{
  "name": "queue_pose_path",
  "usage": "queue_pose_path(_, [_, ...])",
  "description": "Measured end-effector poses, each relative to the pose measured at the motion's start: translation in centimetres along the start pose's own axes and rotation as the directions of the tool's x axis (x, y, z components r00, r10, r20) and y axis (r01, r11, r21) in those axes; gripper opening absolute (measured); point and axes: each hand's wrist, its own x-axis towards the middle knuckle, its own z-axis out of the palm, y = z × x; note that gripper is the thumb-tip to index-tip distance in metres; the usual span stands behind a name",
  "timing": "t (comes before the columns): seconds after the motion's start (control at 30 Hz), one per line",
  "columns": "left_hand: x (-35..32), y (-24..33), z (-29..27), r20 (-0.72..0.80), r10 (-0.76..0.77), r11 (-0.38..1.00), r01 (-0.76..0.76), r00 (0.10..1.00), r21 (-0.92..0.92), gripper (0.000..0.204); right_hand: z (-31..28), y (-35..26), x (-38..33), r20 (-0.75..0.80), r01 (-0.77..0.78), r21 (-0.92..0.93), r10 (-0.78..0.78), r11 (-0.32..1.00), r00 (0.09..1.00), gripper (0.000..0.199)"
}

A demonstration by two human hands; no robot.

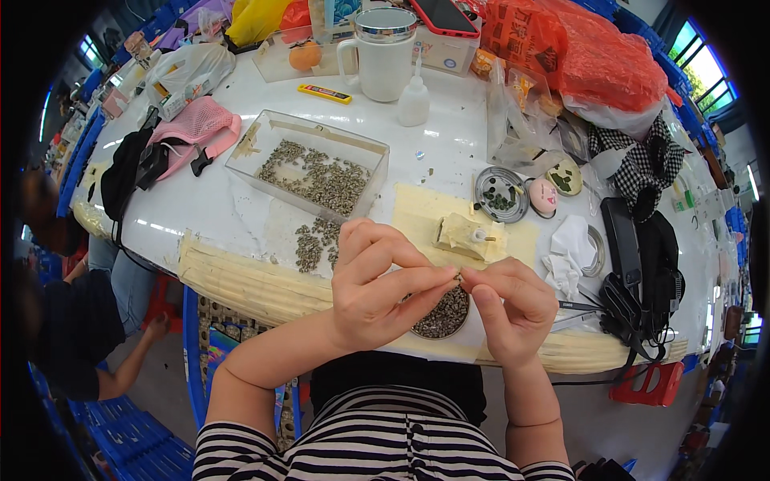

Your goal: The person picks up small metallic beads with tweezers from a circular container and places them onto a yellow block on the workbench.

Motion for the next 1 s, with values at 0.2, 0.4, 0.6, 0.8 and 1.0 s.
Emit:
queue_pose_path(0.2, [-0.1, 0.0, 0.0, -0.006, 0.014, 1.0, -0.014, 1.0, -0.009, 0.033, -0.1, 0.0, -0.1, 0.052, -0.125, 0.138, 0.119, 0.983, 0.992, 0.019])
queue_pose_path(0.4, [-0.1, 0.0, 0.0, 0.001, 0.043, 0.999, -0.043, 0.999, -0.01, 0.034, -0.1, -0.3, 0.0, 0.121, -0.313, 0.248, 0.291, 0.917, 0.949, 0.014])
queue_pose_path(0.6, [-0.1, 0.0, 0.2, 0.003, 0.053, 0.999, -0.052, 0.999, -0.015, 0.035, 0.1, -0.2, 0.0, 0.143, -0.356, 0.319, 0.326, 0.878, 0.934, 0.007])
queue_pose_path(0.8, [0.0, 0.1, 0.2, -0.002, 0.038, 0.999, -0.038, 0.999, 0.016, 0.033, 0.2, 0.0, 0.3, 0.018, -0.039, 0.05, 0.038, 0.998, 0.999, 0.01])
queue_pose_path(1.0, [0.0, 0.2, 0.4, -0.009, -0.035, 0.998, 0.036, 0.999, 0.048, 0.029, 1.1, -0.1, 0.5, -0.042, 0.262, -0.326, -0.291, 0.908, 0.956, 0.021])
